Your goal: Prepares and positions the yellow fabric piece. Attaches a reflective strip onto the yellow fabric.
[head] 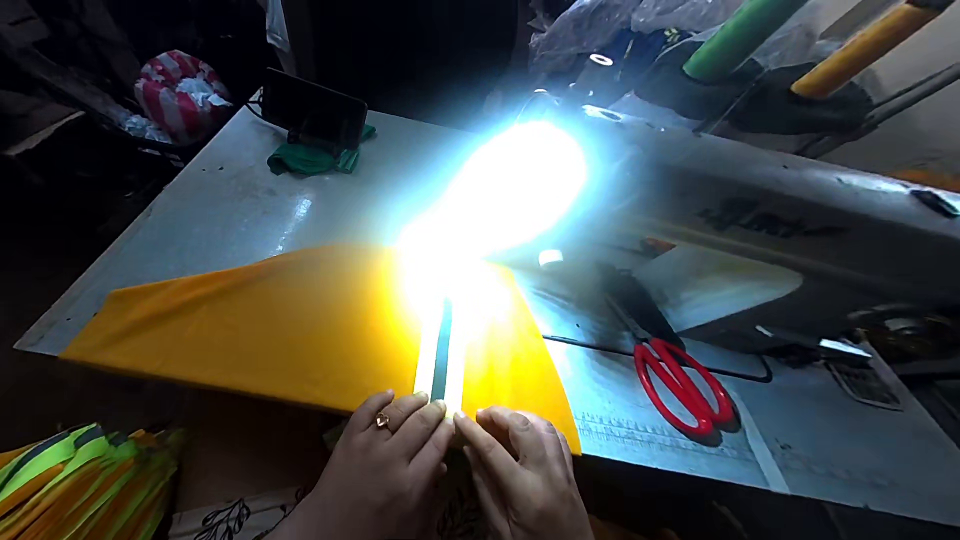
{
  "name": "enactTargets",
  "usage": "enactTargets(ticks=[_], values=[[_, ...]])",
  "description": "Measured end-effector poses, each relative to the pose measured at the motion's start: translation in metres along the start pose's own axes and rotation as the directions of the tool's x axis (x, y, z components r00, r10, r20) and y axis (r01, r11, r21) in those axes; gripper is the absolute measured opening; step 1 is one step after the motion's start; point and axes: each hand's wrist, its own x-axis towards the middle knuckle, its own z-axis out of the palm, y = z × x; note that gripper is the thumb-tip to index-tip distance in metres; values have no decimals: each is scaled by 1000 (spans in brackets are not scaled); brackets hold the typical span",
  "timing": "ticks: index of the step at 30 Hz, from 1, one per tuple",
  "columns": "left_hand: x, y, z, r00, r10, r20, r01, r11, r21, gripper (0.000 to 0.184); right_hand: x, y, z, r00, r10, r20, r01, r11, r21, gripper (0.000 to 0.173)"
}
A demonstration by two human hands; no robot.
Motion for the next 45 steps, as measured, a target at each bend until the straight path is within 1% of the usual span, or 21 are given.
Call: enactTargets(ticks=[4, 9, 15, 19, 21, 22, 24, 26, 27, 29, 30, 32, 34, 35, 36, 37, 39, 41, 43, 45], values=[[12, -11, 2, 997, -4, 72, 8, 998, -62, 38, 20, 10, 4, 1000, -2, -1, 2, 999, -39, 27], [51, -42, 3, 984, 17, 175, 8, 991, -137, 44, 65, 36, 16, 998, -44, -40, 41, 996, -85, 32], [104, -74, 3, 962, 62, 267, -34, 994, -108, 46, 111, 57, 21, 999, -27, -26, 23, 990, -136, 33], [133, -92, 0, 944, 62, 325, -8, 986, -165, 48, 139, 61, 19, 1000, 27, 10, -26, 990, -138, 32], [141, -100, 3, 954, 70, 293, -11, 981, -196, 49, 144, 60, 16, 997, 66, 51, -59, 990, -126, 33], [143, -100, 3, 950, 56, 307, 4, 981, -194, 50, 141, 58, 14, 995, 82, 59, -76, 991, -109, 35], [140, -91, -4, 936, 10, 351, 56, 982, -178, 51, 126, 50, 13, 997, 77, 17, -76, 996, -47, 39], [123, -71, -8, 958, -41, 285, 89, 983, -160, 50, 100, 38, 12, 994, 72, -87, -68, 997, 41, 38], [109, -58, -12, 959, -82, 272, 127, 980, -152, 51, 85, 32, 10, 991, 86, -101, -78, 994, 79, 36], [76, -43, -16, 967, -156, 203, 182, 976, -118, 56, 58, 26, 8, 992, 111, -59, -103, 987, 120, 36], [61, -42, -17, 969, -186, 163, 202, 976, -86, 57, 48, 26, 8, 994, 106, -41, -101, 988, 116, 37], [38, -60, -21, 964, -233, 126, 234, 972, 1, 60, 35, 31, 10, 997, 69, -22, -66, 994, 91, 37], [25, -90, -31, 944, -281, 172, 271, 959, 79, 68, 31, 36, 11, 999, 39, -20, -38, 997, 68, 36], [22, -102, -38, 934, -304, 190, 288, 951, 108, 70, 30, 36, 12, 999, 32, -20, -31, 998, 62, 37], [21, -110, -44, 929, -319, 187, 300, 946, 125, 67, 31, 36, 12, 999, 28, -23, -27, 998, 58, 37], [22, -113, -49, 935, -317, 158, 298, 946, 130, 63, 32, 36, 13, 999, 27, -28, -26, 998, 52, 36], [29, -101, -49, 961, -263, 83, 256, 963, 85, 50, 32, 35, 14, 999, 26, -37, -25, 999, 40, 36], [39, -73, -37, 984, -172, 54, 175, 983, -57, 42, 32, 36, 15, 999, 18, -40, -16, 999, 41, 36], [45, -45, -18, 987, -127, 102, 143, 975, -168, 47, 31, 37, 15, 999, 10, -39, -9, 999, 40, 36], [47, -30, -5, 977, -145, 153, 169, 973, -157, 57, 31, 37, 15, 999, 10, -37, -8, 999, 35, 36]])
